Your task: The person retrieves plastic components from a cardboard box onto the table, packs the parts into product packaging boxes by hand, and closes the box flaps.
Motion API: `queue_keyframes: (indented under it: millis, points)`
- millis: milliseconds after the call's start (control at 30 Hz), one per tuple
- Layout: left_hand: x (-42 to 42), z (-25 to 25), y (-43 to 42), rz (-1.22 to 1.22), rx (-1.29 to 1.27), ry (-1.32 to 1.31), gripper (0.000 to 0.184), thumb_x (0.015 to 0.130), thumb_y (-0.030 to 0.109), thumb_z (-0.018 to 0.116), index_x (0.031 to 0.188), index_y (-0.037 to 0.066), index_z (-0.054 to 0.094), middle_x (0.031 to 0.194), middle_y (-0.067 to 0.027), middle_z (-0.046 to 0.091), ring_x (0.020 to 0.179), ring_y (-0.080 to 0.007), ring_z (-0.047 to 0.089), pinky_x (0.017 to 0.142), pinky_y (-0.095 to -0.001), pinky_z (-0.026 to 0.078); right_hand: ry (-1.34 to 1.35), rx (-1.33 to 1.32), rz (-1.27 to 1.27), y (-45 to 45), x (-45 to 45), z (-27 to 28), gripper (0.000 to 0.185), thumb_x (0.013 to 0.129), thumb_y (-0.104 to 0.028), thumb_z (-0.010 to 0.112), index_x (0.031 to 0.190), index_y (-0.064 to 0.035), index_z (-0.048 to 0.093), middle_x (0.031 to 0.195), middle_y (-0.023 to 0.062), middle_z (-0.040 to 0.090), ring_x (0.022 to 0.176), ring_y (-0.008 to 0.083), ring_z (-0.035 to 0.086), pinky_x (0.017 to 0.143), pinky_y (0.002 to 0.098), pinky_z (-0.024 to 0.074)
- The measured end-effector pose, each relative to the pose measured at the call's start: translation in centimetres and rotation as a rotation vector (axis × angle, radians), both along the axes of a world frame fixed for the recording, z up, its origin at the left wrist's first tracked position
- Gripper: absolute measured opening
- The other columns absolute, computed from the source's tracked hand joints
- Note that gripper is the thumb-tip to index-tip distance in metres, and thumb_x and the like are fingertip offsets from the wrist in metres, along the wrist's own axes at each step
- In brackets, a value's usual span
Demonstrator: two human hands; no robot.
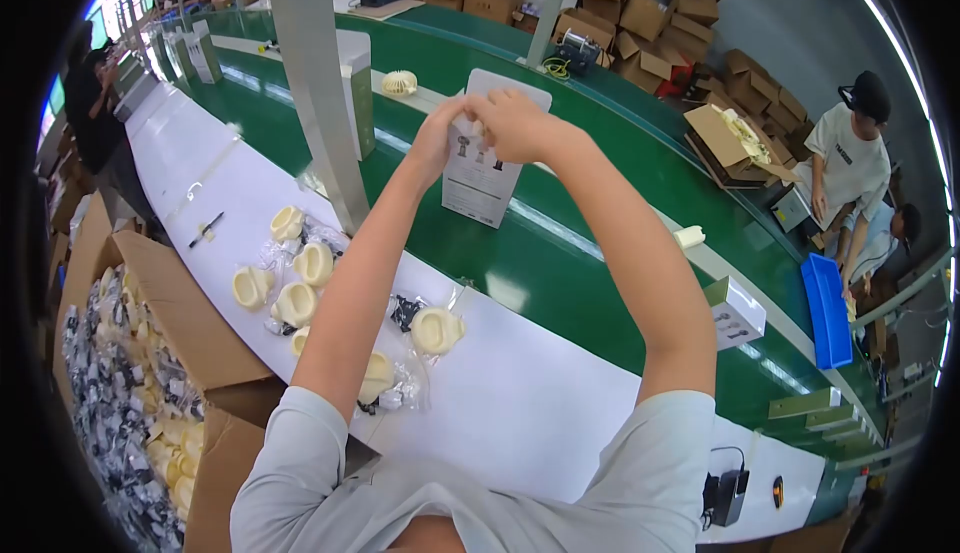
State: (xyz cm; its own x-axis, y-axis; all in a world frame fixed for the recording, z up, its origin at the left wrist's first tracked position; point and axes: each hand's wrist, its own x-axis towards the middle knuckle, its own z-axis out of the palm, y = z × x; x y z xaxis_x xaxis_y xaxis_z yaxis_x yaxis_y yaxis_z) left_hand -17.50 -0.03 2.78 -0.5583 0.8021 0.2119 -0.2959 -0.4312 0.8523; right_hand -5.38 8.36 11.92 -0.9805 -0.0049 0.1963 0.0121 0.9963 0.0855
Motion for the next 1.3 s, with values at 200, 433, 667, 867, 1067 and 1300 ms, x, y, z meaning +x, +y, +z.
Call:
queue_keyframes:
  millis: [200, 433, 667, 867, 1067, 1300]
  points:
    - [0.3, 0.4, 0.4, -0.065, -0.065, 0.071, 0.041, 0.082, 0.016, 0.058, 0.118, -0.001, 0.046, 0.102, -0.0120, 0.056, 0.090, -0.0185, 0.056, 0.075, -0.0301, 0.045, -0.018, -0.087, -0.197, -1.8, 1.7, 2.8, 0.034, 0.075, -0.004, 0.059, 0.107, -0.0032, 0.050, 0.100, 0.0187, 0.058, 0.094, 0.0327, 0.056, 0.078, 0.0384, 0.0451]
    - [1.0, 0.9, 2.3, 0.077, -0.298, 0.112, 0.040, 0.083, 0.015, 0.056, 0.117, -0.003, 0.046, 0.103, -0.0140, 0.057, 0.089, -0.0196, 0.056, 0.075, -0.0322, 0.045, -0.109, -0.256, -0.165, -0.5, 2.0, 2.5, 0.031, 0.074, -0.004, 0.059, 0.105, -0.0034, 0.053, 0.094, 0.0172, 0.060, 0.088, 0.0323, 0.057, 0.075, 0.0380, 0.0468]
    - [2.4, 0.4, 3.4, 0.172, -0.181, 0.000, 0.041, 0.083, 0.021, 0.056, 0.114, -0.004, 0.048, 0.101, -0.0132, 0.058, 0.090, -0.0203, 0.056, 0.075, -0.0317, 0.044, 0.294, 0.147, 0.004, -0.3, 2.6, -3.4, 0.033, 0.073, -0.003, 0.059, 0.105, -0.0038, 0.053, 0.087, 0.0166, 0.056, 0.084, 0.0310, 0.056, 0.071, 0.0370, 0.0468]
    - [3.2, -0.6, 3.4, -0.120, 0.071, -0.338, 0.042, 0.082, 0.023, 0.058, 0.112, -0.005, 0.049, 0.101, -0.0112, 0.057, 0.089, -0.0193, 0.056, 0.075, -0.0310, 0.044, 0.305, 0.107, -0.319, -3.4, 4.1, -5.6, 0.044, 0.068, -0.008, 0.066, 0.110, -0.0054, 0.051, 0.093, 0.0166, 0.055, 0.091, 0.0305, 0.054, 0.074, 0.0353, 0.0453]
    - [4.8, 0.8, 2.7, 0.051, -0.076, 0.069, 0.035, 0.083, 0.018, 0.059, 0.114, 0.003, 0.049, 0.104, -0.0064, 0.054, 0.096, -0.0174, 0.053, 0.081, -0.0304, 0.044, 0.967, 0.162, -0.285, -2.6, 8.3, -6.0, 0.044, 0.070, -0.008, 0.067, 0.111, -0.0042, 0.051, 0.089, 0.0153, 0.057, 0.086, 0.0278, 0.055, 0.076, 0.0323, 0.0454]
    - [6.5, -1.0, 4.0, 0.130, 0.143, 0.301, 0.030, 0.083, 0.013, 0.060, 0.110, 0.009, 0.046, 0.112, -0.0049, 0.048, 0.097, -0.0135, 0.048, 0.083, -0.0262, 0.040, 0.881, -0.955, -0.115, 3.3, 8.4, -10.5, 0.024, 0.077, -0.006, 0.063, 0.100, -0.0055, 0.056, 0.096, 0.0103, 0.055, 0.088, 0.0234, 0.054, 0.081, 0.0306, 0.0420]
